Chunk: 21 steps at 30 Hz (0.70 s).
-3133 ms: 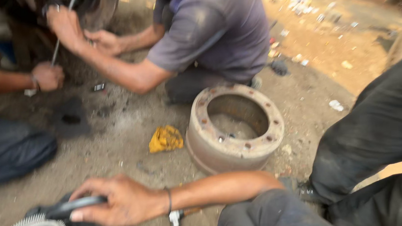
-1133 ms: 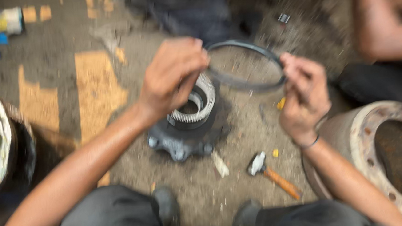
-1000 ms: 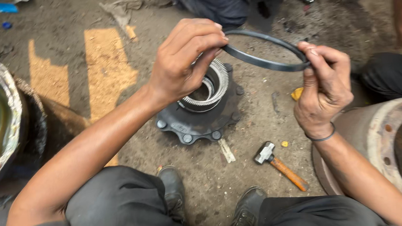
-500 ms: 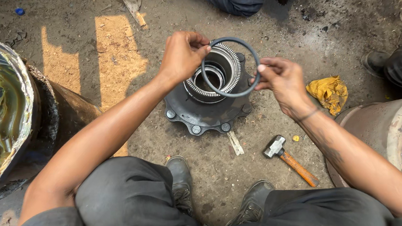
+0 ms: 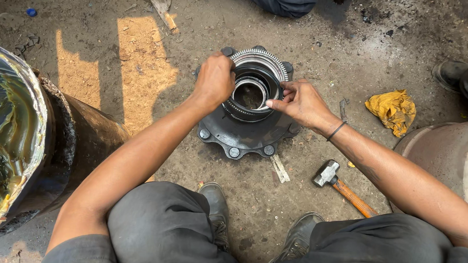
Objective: The person opens a blue package and removes a black rubber seal, then places it into a large metal gear housing. They use a hammer to tap the seal into place and later use a metal rod to press it further. Another person assists by holding the housing steady.
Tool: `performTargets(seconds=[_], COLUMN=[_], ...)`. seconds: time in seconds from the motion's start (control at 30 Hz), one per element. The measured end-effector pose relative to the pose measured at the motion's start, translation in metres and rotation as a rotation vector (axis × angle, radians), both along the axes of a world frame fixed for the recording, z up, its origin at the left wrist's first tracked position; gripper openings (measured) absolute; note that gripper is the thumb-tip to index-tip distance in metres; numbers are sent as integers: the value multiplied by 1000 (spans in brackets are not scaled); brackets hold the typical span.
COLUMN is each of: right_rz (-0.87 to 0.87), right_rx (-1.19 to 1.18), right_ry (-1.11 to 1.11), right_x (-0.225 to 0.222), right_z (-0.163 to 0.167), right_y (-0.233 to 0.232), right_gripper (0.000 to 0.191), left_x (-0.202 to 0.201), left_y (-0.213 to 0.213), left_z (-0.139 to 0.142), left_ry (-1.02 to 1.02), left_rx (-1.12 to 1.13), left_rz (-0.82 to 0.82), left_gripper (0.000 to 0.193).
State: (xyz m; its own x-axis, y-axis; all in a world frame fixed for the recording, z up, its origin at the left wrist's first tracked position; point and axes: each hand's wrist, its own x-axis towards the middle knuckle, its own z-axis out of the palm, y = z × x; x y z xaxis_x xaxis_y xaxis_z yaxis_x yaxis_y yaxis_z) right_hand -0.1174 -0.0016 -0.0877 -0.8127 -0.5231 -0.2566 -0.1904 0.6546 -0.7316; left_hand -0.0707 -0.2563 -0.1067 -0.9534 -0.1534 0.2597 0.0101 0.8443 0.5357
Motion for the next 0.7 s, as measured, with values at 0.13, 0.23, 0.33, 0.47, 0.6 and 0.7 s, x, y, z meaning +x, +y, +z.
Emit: performTargets(seconds=[0.13,0.23,0.33,0.47,0.6,0.7], right_rz=[143,191,265,276,262,284], right_rx=[81,132,158,185,238,242], right_ry=[263,377,534,598,593,629], right_x=[6,11,12,11,12,14], right_z=[8,10,9,6,8,10], right_y=[-5,-6,-4,1,3,3], right_gripper=[93,97,97,93,90,89], left_x=[2,6,12,20,23,23], left_y=[4,1,-7,-15,-12,-11], left_z=[-3,0,4,2,-10,-17], left_ry=[19,40,53,102,91,84], left_rx=[-133,-164,-175,-252,-331,-293], left_rz=[-9,-58,-149,-275,-221,-217], left_gripper=[7,14,27,52,61,59])
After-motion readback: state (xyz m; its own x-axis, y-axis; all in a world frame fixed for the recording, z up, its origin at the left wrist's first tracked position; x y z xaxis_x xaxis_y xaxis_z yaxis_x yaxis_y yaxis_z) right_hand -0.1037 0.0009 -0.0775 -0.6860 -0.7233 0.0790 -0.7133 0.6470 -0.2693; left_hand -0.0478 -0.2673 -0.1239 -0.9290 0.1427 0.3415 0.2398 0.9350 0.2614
